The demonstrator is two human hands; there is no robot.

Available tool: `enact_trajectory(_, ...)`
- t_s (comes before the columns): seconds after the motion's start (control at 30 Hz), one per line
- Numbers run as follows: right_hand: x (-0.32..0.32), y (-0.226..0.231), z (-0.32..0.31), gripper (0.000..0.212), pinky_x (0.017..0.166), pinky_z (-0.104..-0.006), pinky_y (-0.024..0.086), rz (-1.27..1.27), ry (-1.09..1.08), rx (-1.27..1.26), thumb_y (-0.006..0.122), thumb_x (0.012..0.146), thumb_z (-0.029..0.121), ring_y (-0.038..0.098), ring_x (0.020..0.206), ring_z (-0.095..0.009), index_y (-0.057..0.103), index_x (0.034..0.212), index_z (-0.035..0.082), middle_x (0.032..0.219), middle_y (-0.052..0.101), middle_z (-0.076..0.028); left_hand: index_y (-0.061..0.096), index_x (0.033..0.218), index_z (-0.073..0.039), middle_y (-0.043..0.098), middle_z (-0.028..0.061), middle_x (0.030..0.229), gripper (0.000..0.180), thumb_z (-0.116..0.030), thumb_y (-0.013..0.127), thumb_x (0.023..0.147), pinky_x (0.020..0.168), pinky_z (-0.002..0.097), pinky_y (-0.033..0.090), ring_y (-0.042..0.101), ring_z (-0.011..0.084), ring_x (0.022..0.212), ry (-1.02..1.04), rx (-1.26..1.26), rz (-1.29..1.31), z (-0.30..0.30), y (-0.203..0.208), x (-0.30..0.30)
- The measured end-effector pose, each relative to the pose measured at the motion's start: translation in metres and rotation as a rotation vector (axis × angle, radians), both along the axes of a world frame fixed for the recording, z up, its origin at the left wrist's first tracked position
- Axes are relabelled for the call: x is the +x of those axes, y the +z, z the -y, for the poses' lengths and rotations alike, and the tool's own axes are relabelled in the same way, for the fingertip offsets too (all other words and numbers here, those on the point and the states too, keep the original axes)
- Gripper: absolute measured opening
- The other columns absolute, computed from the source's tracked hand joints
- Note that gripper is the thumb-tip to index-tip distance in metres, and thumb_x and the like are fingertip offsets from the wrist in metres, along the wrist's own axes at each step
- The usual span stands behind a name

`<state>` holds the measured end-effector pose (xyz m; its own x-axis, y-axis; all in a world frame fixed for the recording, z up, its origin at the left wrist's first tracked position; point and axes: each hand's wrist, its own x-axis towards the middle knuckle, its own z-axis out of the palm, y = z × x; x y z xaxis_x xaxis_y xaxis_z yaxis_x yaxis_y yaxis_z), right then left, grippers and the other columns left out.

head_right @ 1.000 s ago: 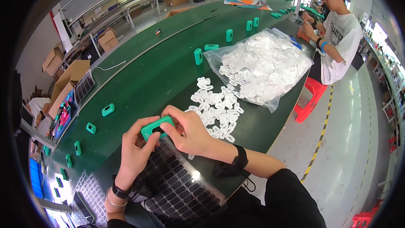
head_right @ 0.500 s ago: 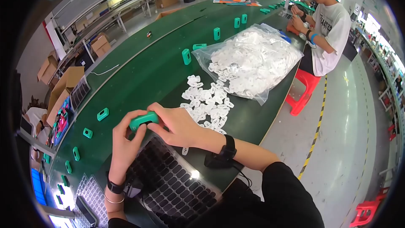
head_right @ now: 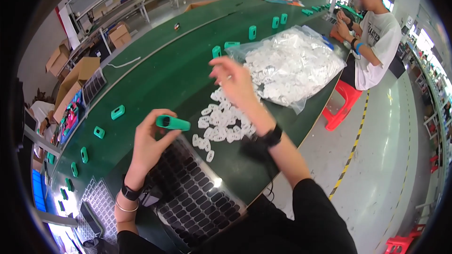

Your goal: The person picks up a green plastic housing, peels a black adhesive strip from a sheet, and presses it onto the housing before inserting a white plastic component. They repeat this process multiple times, assembling the components by hand at a workstation.

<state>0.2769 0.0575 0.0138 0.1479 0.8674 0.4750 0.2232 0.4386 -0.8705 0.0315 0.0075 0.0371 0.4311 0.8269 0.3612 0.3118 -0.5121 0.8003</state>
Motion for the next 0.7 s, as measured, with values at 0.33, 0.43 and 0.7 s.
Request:
enact_trajectory(0.33, 0.039, -0.052, -0.094, 0.024, 0.062, -0.0311, 0.048, 0.842, -0.087, -0.362, 0.067, 0.076, 0.022, 0.061, 0.065, -0.017, 0.066, 0.094, 0.005, 0.075, 0.066, -0.006, 0.054, 0.100, -0.006, 0.059, 0.0097, 0.089, 0.031, -0.009, 0.071, 0.074, 0.074, 0.0351, 0.046, 0.058, 0.0271, 0.085, -0.372, 0.074, -0.131, 0.040, -0.065, 0.038)
enact_trajectory(0.43, 0.038, -0.046, -0.085, 0.018, 0.057, -0.0281, 0.046, 0.842, 0.151, -0.295, 0.066, 0.077, 0.019, 0.060, 0.062, -0.013, 0.069, 0.087, 0.004, 0.072, 0.066, -0.004, 0.055, 0.102, -0.004, 0.063, 0.0089, 0.092, 0.031, -0.009, 0.071, 0.076, 0.075, 0.0305, 0.049, 0.063, 0.0217, 0.084, -0.430, -0.221, -0.162, 0.043, -0.069, 0.040)
enact_trajectory(0.7, 0.043, -0.018, -0.031, 0.017, 0.053, -0.0230, 0.044, 0.556, 0.276, -0.448, 0.059, 0.085, 0.008, 0.055, 0.062, -0.007, 0.070, 0.097, 0.003, 0.076, 0.065, -0.003, 0.054, 0.110, -0.005, 0.062, 0.0103, 0.097, 0.036, -0.003, 0.068, 0.077, 0.077, 0.0318, 0.048, 0.063, 0.0245, 0.087, -0.464, -0.145, -0.076, 0.046, -0.076, 0.042)
